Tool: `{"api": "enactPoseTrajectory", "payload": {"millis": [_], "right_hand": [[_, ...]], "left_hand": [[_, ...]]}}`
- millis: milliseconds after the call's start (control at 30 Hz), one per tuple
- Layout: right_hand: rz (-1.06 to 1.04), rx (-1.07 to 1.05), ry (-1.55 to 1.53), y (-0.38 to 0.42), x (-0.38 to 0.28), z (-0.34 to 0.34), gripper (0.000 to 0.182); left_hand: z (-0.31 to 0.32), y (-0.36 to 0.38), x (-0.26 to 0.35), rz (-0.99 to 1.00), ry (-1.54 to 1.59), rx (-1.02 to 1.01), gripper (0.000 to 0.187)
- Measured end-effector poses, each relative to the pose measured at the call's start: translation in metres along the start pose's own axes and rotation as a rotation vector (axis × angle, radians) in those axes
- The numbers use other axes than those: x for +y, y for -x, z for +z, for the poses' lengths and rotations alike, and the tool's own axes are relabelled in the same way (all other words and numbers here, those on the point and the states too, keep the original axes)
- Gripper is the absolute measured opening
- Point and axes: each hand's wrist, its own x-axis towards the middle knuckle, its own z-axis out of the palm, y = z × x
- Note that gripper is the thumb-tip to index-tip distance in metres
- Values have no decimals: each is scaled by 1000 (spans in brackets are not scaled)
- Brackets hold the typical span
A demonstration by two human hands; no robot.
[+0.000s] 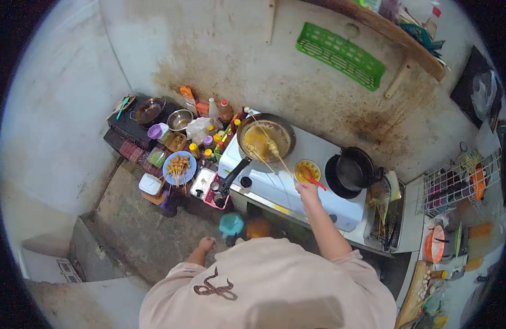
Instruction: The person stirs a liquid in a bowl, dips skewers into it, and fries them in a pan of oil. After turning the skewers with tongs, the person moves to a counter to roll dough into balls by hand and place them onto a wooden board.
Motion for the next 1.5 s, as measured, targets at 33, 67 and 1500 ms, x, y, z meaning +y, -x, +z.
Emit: {"api": "enactPoseTrajectory", "payload": {"millis": [33,67,1500], "right_hand": [[-18,45,90,-10,-6,12,14],[-37,90,178,-20,-13,24,14],[349,762,908,131,218,-433,57]], "left_hand": [[-3,5,0,-15,8,9,24],[-5,6,-8,-1,53,7,23],[189,134,52,181,-403,-45,18]]}}
